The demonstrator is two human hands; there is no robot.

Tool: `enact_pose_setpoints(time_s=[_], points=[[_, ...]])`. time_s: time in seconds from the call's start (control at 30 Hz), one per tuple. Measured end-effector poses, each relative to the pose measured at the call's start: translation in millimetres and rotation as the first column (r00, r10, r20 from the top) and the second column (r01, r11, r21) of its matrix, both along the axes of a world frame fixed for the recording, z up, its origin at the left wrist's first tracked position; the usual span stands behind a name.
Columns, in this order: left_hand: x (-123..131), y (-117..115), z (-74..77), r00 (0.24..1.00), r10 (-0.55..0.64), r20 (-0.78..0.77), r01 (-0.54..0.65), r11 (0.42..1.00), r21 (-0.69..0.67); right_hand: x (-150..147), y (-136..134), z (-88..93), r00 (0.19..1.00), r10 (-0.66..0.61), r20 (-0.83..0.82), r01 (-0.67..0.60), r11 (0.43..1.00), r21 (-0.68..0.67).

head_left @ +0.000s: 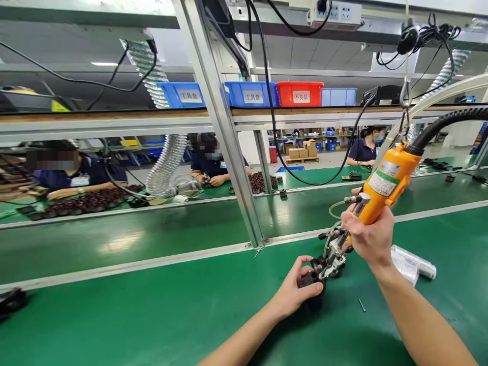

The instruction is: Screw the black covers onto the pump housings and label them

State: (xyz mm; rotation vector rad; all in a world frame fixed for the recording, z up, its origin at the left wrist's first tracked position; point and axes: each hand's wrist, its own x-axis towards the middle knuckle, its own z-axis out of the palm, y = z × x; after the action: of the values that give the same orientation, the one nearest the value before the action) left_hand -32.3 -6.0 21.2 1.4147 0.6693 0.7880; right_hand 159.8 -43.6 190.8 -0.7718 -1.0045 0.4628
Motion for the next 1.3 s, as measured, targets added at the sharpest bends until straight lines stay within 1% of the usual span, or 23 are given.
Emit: enact_pose_setpoints(time_s=[0.07, 0.13, 0.27, 0.4, 0.53, 0.73, 0.87, 1.03, 1.17, 1.2, 1.23, 1.3], points=[[3, -1, -5.0, 0.999, 0.015, 0.034, -0.015, 1.000, -0.008, 1, -1, -0.5, 1.000, 0.000, 0.012, 0.000, 1.000, 0.005], [4, -1, -6.4, 0.999, 0.024, 0.025, -0.024, 1.000, -0.011, 2, 0, -2.0, 0.999, -0.004, 0.040, 0.004, 1.000, 0.000], [3, 1, -6.0, 1.000, 0.011, 0.016, -0.011, 1.000, 0.001, 2, 1, -4.3, 0.997, -0.017, 0.074, 0.017, 1.000, 0.004], [2, 2, -4.3, 1.000, 0.012, -0.006, -0.012, 1.000, 0.010, 1, 1, -2.2, 0.999, -0.029, 0.043, 0.028, 0.999, 0.024], [3, 3, -2.7, 1.000, -0.006, -0.002, 0.006, 1.000, 0.006, -1, 2, -1.4, 0.999, -0.009, 0.034, 0.008, 1.000, 0.014], [3, 5, -5.8, 1.000, -0.004, 0.018, 0.005, 0.999, -0.039, -17, 10, -11.5, 0.989, 0.063, 0.131, -0.055, 0.996, -0.067], [3, 4, -4.0, 0.999, -0.022, 0.034, 0.023, 1.000, -0.021, -26, 15, -17.1, 0.985, 0.068, 0.161, -0.052, 0.993, -0.104], [2, 3, -0.3, 1.000, -0.017, 0.022, 0.017, 1.000, 0.011, -28, 19, -23.8, 0.982, 0.098, 0.164, -0.081, 0.991, -0.110], [3, 4, -3.4, 1.000, -0.030, -0.003, 0.030, 1.000, 0.003, -25, 23, -28.2, 0.982, 0.094, 0.165, -0.073, 0.989, -0.129], [3, 4, -5.5, 1.000, -0.013, -0.007, 0.013, 1.000, 0.005, -23, 23, -27.5, 0.984, 0.082, 0.160, -0.062, 0.990, -0.130], [4, 4, -8.0, 0.999, 0.033, -0.005, -0.033, 0.999, 0.011, -20, 22, -25.9, 0.986, 0.068, 0.155, -0.048, 0.991, -0.125], [5, 3, -13.2, 0.987, 0.156, 0.042, -0.156, 0.988, 0.014, -12, 17, -20.1, 0.989, 0.022, 0.143, -0.008, 0.995, -0.098]])
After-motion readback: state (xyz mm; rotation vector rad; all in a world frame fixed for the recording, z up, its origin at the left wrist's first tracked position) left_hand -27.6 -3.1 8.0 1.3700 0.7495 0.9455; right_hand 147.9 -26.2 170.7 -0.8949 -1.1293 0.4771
